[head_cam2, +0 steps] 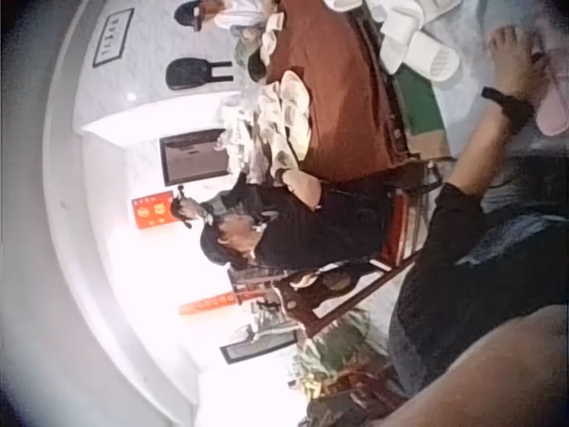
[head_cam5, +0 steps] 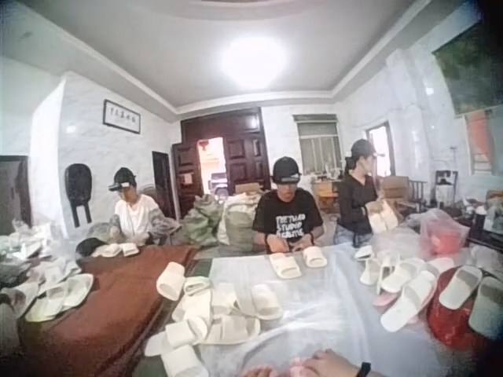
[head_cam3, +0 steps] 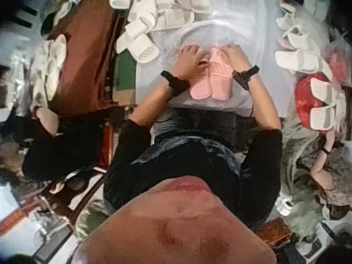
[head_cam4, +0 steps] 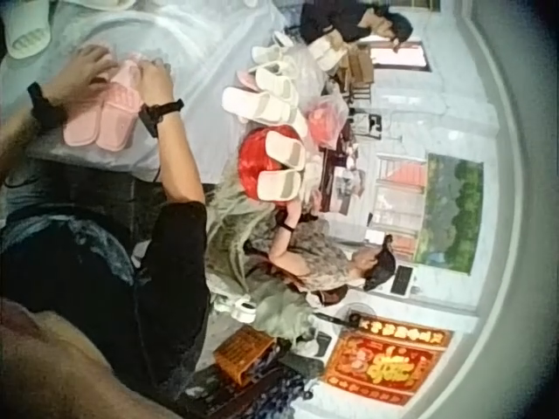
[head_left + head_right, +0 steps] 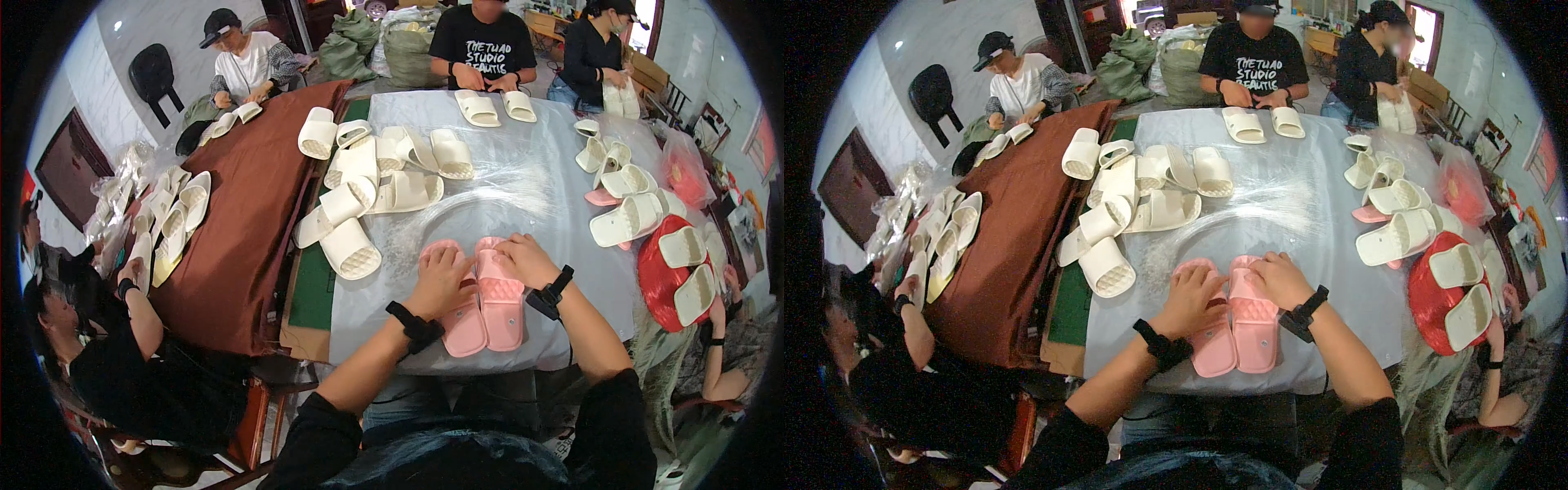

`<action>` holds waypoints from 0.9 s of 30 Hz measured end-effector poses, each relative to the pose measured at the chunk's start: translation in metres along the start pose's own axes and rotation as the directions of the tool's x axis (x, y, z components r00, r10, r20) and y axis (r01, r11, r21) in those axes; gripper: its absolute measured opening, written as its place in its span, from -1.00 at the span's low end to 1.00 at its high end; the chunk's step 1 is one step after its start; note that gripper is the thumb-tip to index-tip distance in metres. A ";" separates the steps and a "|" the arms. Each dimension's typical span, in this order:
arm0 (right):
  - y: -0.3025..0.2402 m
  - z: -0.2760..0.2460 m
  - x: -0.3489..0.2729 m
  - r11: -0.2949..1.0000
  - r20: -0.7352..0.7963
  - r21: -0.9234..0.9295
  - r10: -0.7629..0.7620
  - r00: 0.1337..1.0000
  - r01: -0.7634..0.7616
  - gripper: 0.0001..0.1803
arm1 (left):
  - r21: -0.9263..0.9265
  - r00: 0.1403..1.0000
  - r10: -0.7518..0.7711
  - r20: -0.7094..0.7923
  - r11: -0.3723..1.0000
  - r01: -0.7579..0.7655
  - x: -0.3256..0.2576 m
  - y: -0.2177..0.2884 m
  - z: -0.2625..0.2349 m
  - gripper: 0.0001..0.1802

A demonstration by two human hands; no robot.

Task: Manually assemble and check slippers at a production table.

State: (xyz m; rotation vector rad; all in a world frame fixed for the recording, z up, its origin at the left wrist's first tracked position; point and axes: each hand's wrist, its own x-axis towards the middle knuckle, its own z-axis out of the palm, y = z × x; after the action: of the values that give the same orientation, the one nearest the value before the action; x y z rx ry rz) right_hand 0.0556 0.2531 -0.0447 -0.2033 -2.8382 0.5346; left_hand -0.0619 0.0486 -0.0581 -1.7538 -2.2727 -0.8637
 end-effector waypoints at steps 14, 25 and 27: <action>0.096 -0.070 0.082 0.977 -0.310 0.069 0.211 0.927 -0.200 -0.78 | 0.275 0.984 -0.169 0.062 0.950 0.146 0.013 -0.115 -0.013 -0.58; 0.126 -0.019 0.157 0.943 -0.126 -0.044 0.321 0.939 -0.329 -0.89 | 0.254 0.986 -0.168 0.019 0.954 0.157 0.030 -0.120 -0.022 -0.52; 0.116 -0.028 0.158 0.938 -0.210 -0.047 0.327 0.921 -0.344 -0.90 | 0.351 0.973 -0.229 -0.012 0.910 0.219 0.028 -0.106 -0.035 -0.49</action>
State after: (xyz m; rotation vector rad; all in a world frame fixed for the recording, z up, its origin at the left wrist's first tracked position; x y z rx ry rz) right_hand -0.0780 0.3984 -0.0297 -0.7286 -2.6408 0.4317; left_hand -0.1762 0.0377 -0.0537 -1.3801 -2.4932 -0.4241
